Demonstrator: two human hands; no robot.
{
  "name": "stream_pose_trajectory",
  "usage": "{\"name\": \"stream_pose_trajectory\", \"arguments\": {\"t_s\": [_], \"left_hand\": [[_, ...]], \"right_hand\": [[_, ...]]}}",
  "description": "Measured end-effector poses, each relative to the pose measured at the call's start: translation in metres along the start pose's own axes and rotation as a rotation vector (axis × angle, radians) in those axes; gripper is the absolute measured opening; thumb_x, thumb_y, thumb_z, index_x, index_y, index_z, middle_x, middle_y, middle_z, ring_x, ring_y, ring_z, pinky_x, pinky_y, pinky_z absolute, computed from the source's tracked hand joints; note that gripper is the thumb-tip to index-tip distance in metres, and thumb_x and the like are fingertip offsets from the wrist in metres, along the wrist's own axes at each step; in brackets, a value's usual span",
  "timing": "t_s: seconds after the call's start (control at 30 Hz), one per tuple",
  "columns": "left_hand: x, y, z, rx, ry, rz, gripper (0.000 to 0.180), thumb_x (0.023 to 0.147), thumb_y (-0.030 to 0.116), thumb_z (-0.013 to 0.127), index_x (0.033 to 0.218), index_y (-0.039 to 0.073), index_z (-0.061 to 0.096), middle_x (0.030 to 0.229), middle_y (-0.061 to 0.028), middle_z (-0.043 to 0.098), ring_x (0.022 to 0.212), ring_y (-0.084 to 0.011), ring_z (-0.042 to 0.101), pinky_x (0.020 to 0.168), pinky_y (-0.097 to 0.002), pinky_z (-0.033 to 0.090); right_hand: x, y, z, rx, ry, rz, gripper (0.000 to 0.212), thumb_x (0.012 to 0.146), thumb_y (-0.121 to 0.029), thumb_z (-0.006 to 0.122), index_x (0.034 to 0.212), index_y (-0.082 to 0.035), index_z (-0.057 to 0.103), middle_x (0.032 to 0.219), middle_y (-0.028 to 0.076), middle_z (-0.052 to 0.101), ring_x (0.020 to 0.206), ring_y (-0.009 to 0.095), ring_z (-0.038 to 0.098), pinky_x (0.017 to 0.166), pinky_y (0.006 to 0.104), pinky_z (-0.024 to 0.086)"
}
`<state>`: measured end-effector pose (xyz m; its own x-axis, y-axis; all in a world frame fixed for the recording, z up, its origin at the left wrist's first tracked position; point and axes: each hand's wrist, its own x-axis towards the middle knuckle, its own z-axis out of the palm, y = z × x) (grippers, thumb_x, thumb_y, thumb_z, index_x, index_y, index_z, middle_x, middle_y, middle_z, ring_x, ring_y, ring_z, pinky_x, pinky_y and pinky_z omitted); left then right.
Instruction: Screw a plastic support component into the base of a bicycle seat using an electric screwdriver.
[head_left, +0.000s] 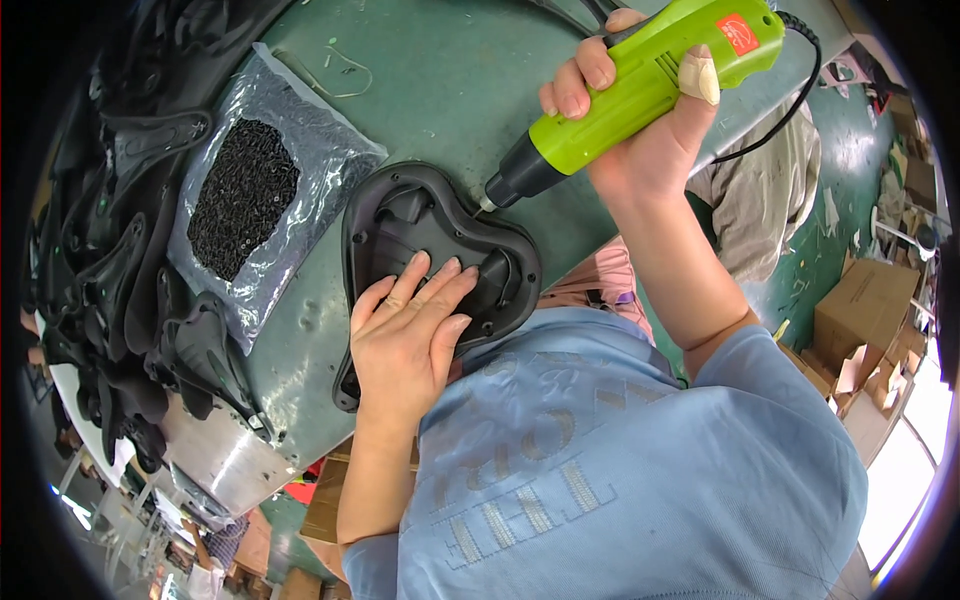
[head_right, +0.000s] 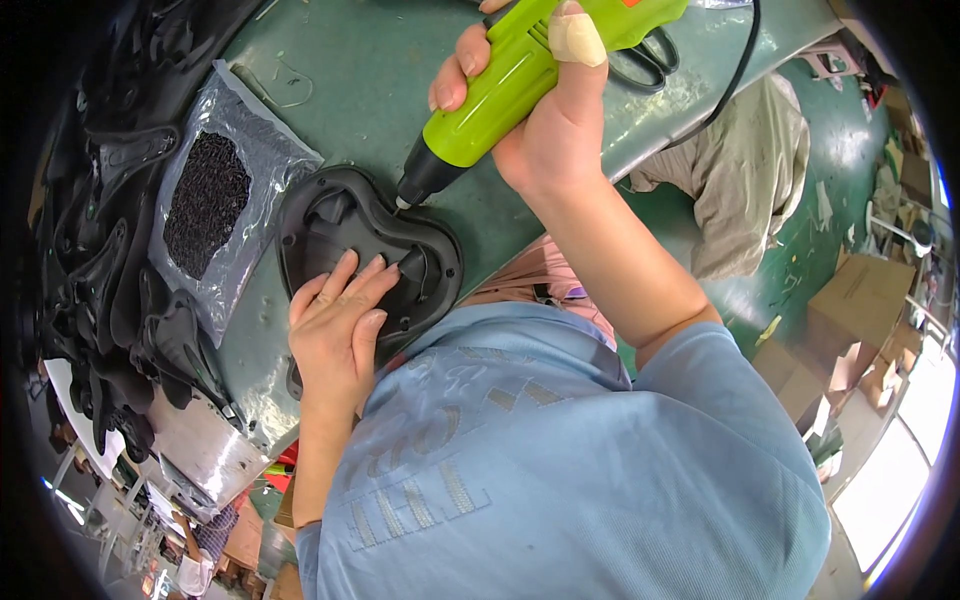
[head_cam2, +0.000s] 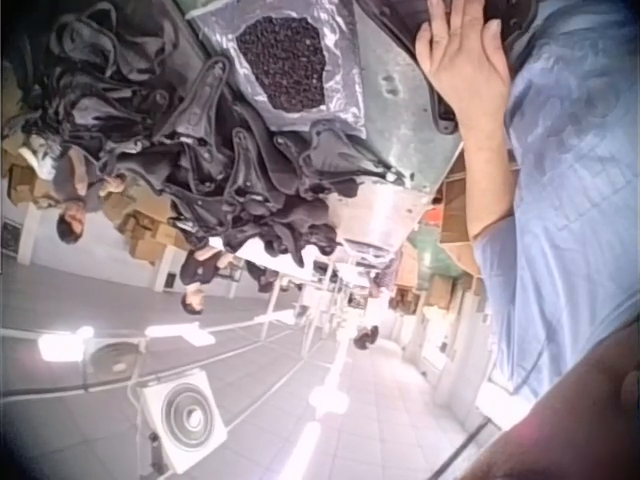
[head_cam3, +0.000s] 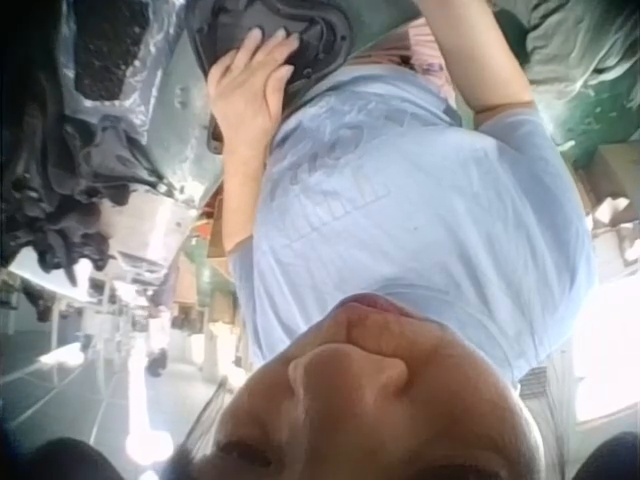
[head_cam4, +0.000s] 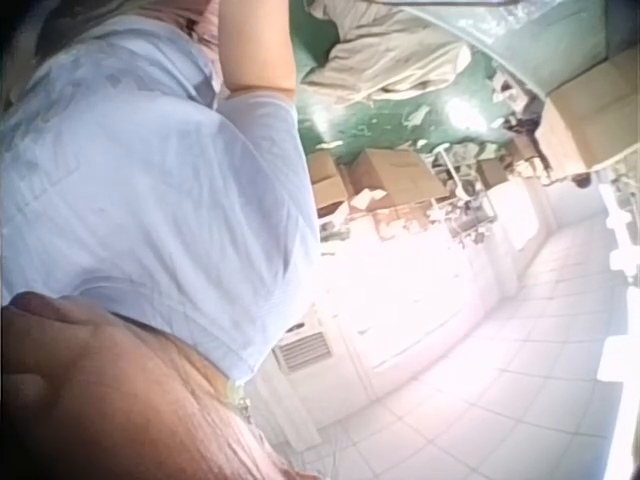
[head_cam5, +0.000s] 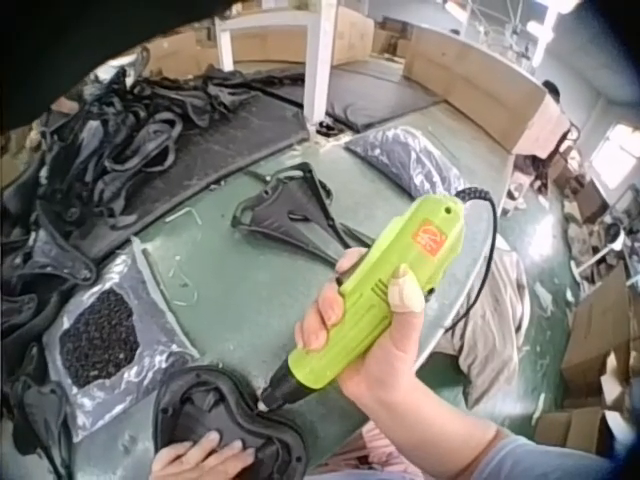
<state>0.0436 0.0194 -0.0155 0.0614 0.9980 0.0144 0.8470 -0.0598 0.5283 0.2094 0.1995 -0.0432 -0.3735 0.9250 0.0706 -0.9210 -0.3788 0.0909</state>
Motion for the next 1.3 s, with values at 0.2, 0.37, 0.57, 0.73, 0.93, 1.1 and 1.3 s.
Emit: {"name": "stream_pose_trajectory", "arguments": {"t_s": [0.2, 0.37, 0.57, 0.73, 0.93, 1.1, 1.3], "left_hand": [[0.005, 0.013, -0.009, 0.098, -0.054, -0.003, 0.042, 0.083, 0.046, 0.056, 0.108, 0.014, 0.068, 0.11, -0.0027, 0.067, 0.115, -0.0208, 0.057, 0.096, -0.0356, 0.037], [0.002, 0.018, -0.017, 0.098, -0.111, 0.004, 0.048, 0.079, 0.044, 0.063, 0.114, 0.012, 0.064, 0.116, -0.0057, 0.064, 0.118, -0.024, 0.054, 0.099, -0.0398, 0.035], [-0.018, 0.018, 0.0, 0.098, -0.03, -0.071, 0.06, 0.066, 0.009, 0.072, 0.124, 0.015, 0.058, 0.124, -0.005, 0.06, 0.122, -0.0232, 0.051, 0.103, -0.0425, 0.033], [-0.026, 0.002, 0.01, -0.009, 0.061, 0.025, 0.063, 0.061, 0.0, 0.069, 0.121, 0.015, 0.061, 0.122, -0.0053, 0.061, 0.12, -0.0227, 0.052, 0.101, -0.0402, 0.036], [-0.021, -0.021, 0.005, -0.049, 0.091, 0.221, 0.039, 0.07, 0.007, 0.063, 0.11, 0.01, 0.065, 0.112, -0.0049, 0.066, 0.112, -0.021, 0.058, 0.096, -0.0353, 0.042], [-0.017, -0.03, 0.0, -0.102, 0.038, 0.299, 0.041, 0.071, 0.013, 0.065, 0.111, 0.008, 0.064, 0.112, -0.0053, 0.066, 0.113, -0.0203, 0.057, 0.094, -0.0336, 0.042], [-0.016, -0.037, -0.014, -0.368, 0.006, 0.251, 0.032, 0.072, 0.012, 0.069, 0.103, 0.008, 0.068, 0.105, -0.0074, 0.068, 0.108, -0.0253, 0.06, 0.09, -0.0369, 0.046]], "right_hand": [[0.006, -0.013, 0.03, -0.291, -0.132, -0.182, 0.053, 0.084, -0.059, 0.049, 0.105, -0.01, 0.045, 0.068, 0.004, 0.049, 0.053, 0.02, 0.051, 0.056, 0.0375, 0.043], [0.012, -0.031, 0.055, -0.855, -0.577, -0.077, 0.064, 0.083, -0.056, 0.05, 0.124, -0.007, 0.046, 0.08, 0.005, 0.047, 0.066, 0.02, 0.048, 0.067, 0.0378, 0.038], [0.013, -0.015, 0.068, -0.971, -0.926, 0.047, 0.069, 0.084, -0.058, 0.05, 0.126, -0.003, 0.04, 0.085, 0.009, 0.05, 0.069, 0.022, 0.055, 0.065, 0.0378, 0.041], [0.007, 0.006, 0.075, -0.936, -0.952, 0.145, 0.065, 0.083, -0.053, 0.056, 0.121, -0.004, 0.038, 0.088, 0.011, 0.053, 0.071, 0.023, 0.056, 0.062, 0.0373, 0.043], [0.004, 0.034, 0.07, -0.917, -0.992, 0.286, 0.064, 0.082, -0.047, 0.066, 0.116, 0.0, 0.038, 0.088, 0.014, 0.055, 0.073, 0.024, 0.058, 0.065, 0.0373, 0.047], [-0.004, 0.049, 0.066, -1.137, -0.879, 0.316, 0.068, 0.077, -0.049, 0.072, 0.109, 0.002, 0.041, 0.081, 0.013, 0.055, 0.067, 0.022, 0.057, 0.057, 0.0345, 0.048], [-0.006, 0.059, 0.058, -1.094, -0.874, 0.385, 0.068, 0.074, -0.048, 0.075, 0.107, 0.002, 0.043, 0.08, 0.012, 0.055, 0.066, 0.022, 0.057, 0.056, 0.0339, 0.047]]}}
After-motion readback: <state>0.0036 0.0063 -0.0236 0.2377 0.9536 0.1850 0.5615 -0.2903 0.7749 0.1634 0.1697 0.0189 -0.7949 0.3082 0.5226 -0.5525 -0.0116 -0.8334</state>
